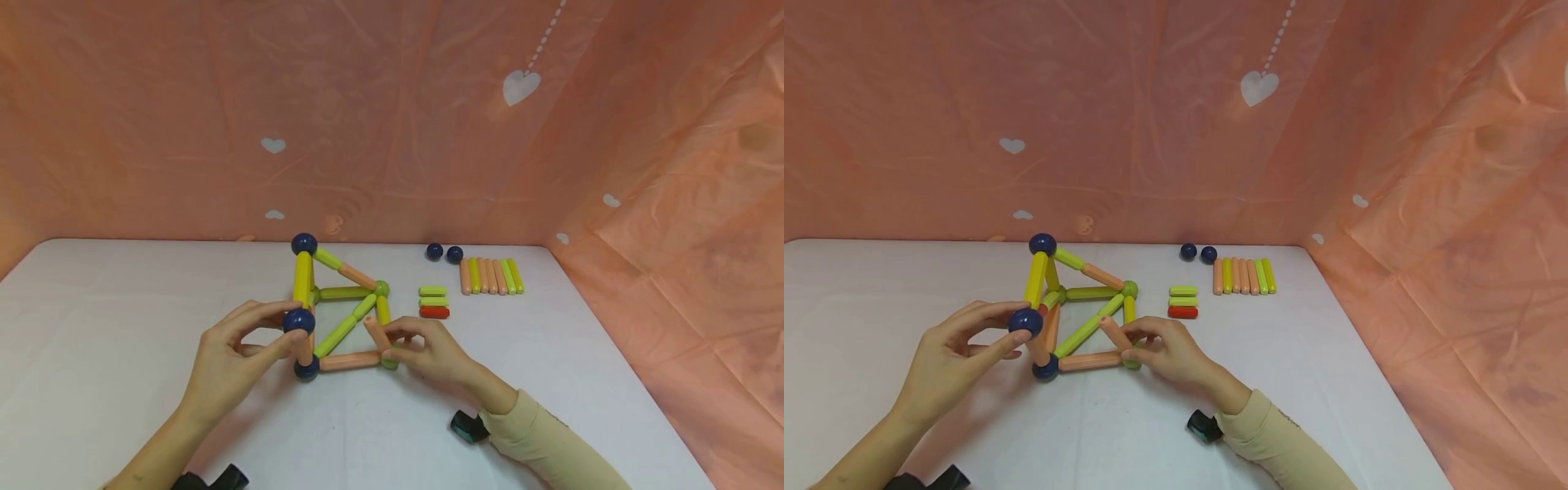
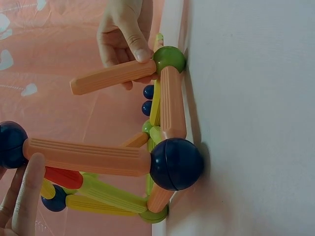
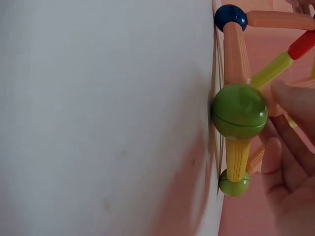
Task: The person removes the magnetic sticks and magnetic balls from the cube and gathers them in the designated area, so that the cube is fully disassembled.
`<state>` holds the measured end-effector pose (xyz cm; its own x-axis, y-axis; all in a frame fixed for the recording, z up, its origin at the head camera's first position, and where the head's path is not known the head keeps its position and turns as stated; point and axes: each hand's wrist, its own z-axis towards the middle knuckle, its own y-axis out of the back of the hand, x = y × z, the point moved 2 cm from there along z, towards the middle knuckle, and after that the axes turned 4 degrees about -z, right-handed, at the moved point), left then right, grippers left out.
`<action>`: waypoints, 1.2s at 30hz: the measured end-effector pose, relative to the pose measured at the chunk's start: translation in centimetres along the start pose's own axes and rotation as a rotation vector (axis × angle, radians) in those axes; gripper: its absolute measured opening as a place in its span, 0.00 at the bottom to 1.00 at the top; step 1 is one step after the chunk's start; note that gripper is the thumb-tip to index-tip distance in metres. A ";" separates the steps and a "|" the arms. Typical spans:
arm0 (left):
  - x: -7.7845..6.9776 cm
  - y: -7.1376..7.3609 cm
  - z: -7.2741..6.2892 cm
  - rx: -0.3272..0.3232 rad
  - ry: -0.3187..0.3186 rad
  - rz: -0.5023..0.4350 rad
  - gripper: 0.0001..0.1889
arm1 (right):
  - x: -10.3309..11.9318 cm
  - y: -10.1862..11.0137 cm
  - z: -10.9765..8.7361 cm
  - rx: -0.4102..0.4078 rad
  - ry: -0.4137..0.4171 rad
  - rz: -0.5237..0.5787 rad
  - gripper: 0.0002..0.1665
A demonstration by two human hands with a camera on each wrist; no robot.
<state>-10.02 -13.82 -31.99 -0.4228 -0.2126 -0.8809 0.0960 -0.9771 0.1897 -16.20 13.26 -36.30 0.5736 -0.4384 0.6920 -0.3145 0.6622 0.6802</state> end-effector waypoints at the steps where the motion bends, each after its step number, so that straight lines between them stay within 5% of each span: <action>1: 0.0 0.0 0.0 0.000 0.000 0.001 0.20 | 0.0 0.0 0.0 -0.003 -0.008 0.000 0.17; 18: 0.2 0.1 0.0 0.003 0.004 0.003 0.20 | -0.1 0.0 -0.2 -0.049 -0.038 0.075 0.18; 25: 0.3 0.1 0.0 0.002 0.008 0.001 0.20 | -0.7 0.9 -0.4 -0.109 -0.204 0.120 0.21; 36: 0.2 0.0 0.1 0.005 0.001 -0.002 0.19 | -3.7 5.1 -1.8 -0.365 -0.386 0.155 0.24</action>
<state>-10.17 -13.86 -32.15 -0.4222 -0.2107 -0.8817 0.0905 -0.9775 0.1903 -18.56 19.34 -35.86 0.2014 -0.4645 0.8624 -0.0515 0.8742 0.4829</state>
